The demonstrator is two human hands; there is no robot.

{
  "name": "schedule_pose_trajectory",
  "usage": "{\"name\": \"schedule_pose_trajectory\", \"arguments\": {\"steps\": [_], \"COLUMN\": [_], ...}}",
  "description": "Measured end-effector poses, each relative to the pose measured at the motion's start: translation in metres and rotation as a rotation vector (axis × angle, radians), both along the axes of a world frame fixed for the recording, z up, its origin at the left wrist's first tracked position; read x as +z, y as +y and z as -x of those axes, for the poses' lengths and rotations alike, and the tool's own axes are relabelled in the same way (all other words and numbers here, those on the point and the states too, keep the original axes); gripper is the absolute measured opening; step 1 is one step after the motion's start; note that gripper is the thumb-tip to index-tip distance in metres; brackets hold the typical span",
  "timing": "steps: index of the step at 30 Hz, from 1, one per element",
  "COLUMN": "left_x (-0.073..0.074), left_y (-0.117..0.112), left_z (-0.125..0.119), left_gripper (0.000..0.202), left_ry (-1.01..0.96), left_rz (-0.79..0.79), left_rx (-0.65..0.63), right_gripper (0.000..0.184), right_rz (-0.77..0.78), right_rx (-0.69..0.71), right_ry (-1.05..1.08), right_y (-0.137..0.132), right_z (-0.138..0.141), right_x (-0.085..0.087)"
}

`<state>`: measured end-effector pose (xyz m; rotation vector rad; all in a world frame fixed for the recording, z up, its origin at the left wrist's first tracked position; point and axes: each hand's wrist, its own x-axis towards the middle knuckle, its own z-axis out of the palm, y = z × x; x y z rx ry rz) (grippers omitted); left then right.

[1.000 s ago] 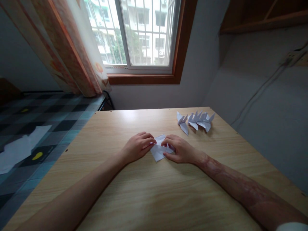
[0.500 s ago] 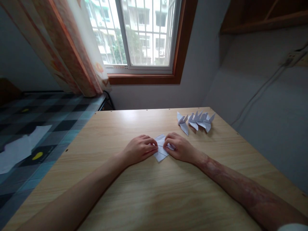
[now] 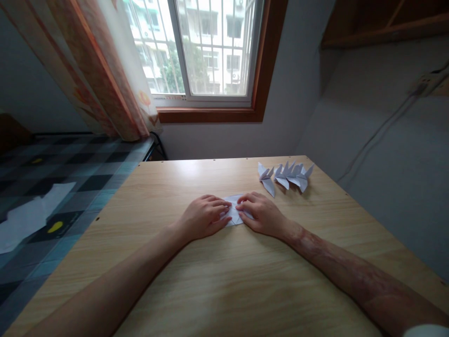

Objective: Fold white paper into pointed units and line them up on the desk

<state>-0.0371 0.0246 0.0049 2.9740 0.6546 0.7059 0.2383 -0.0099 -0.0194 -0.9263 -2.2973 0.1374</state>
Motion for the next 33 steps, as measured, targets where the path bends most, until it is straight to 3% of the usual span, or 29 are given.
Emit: {"name": "schedule_pose_trajectory", "arguments": {"steps": [4, 9, 14, 20, 28, 33], "left_x": [-0.004, -0.01, -0.011, -0.017, -0.018, -0.022], "left_y": [0.002, 0.003, 0.005, 0.009, 0.011, 0.011], "left_z": [0.0, -0.001, 0.001, 0.002, 0.005, 0.01], "left_gripper": [0.028, 0.031, 0.035, 0.044, 0.058, 0.063], "left_ry": [-0.002, -0.031, -0.017, 0.033, 0.203, 0.202], "left_rz": [-0.013, 0.086, 0.127, 0.165, 0.226, 0.198], "left_rx": [0.088, 0.151, 0.095, 0.099, 0.18, 0.148], "right_gripper": [0.013, 0.015, 0.021, 0.046, 0.044, 0.053], "right_rz": [0.02, 0.032, 0.038, 0.027, 0.039, 0.063], "right_rx": [0.047, 0.116, 0.113, 0.11, 0.21, 0.175], "right_ry": [0.024, 0.024, 0.008, -0.051, -0.053, -0.049], "right_y": [-0.003, -0.005, -0.004, -0.003, -0.006, -0.005], "right_z": [0.001, 0.002, 0.001, 0.002, -0.004, -0.004], "right_x": [0.002, 0.004, 0.003, 0.005, 0.004, 0.002]}}
